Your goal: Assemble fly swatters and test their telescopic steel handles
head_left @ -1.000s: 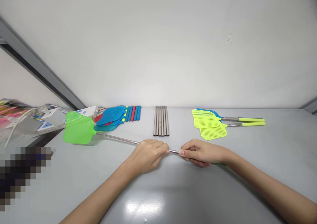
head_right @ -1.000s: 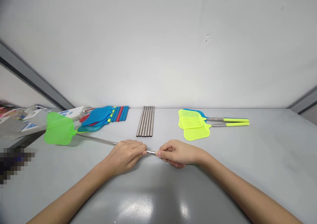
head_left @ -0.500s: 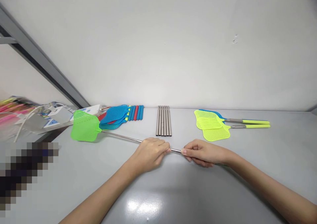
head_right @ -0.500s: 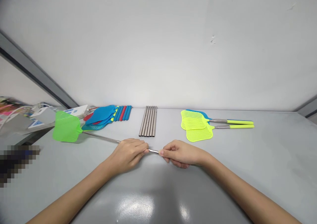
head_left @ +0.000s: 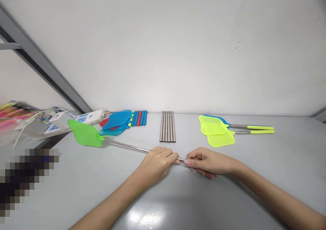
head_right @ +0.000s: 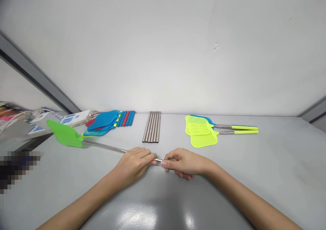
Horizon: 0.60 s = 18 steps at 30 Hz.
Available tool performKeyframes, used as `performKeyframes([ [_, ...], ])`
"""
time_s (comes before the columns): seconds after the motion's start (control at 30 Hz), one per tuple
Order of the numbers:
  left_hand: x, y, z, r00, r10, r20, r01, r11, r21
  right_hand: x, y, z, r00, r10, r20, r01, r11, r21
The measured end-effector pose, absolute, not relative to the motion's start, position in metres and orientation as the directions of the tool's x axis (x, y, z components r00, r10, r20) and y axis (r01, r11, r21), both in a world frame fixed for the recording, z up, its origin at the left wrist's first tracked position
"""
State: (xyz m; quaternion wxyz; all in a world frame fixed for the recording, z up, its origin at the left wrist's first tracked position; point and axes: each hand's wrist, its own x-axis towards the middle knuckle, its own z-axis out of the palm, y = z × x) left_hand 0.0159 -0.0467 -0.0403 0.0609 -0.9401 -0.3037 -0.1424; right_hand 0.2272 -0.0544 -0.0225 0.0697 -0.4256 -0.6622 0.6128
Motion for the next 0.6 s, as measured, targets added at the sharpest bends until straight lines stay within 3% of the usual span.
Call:
performKeyframes([
  [0.13,0.017,-0.048,-0.039,0.795,0.535,0.285,0.560,-0.828,-0.007,0.222,-0.059,-0.018,-0.600,0.671,-0.435,0.462,-0.153,-0.873],
  [0.37,0.014,-0.050,-0.039,0.822,0.460,0.335,0.510,-0.857,-0.073,0.219,-0.062,-0.015,-0.611,0.571,-0.549,0.381,-0.395,-0.836],
  [0.6,0.017,-0.056,-0.041,0.806,0.525,0.275,0.536,-0.843,0.040,0.219,-0.059,-0.025,-0.646,0.530,-0.550,0.334,-0.452,-0.828],
])
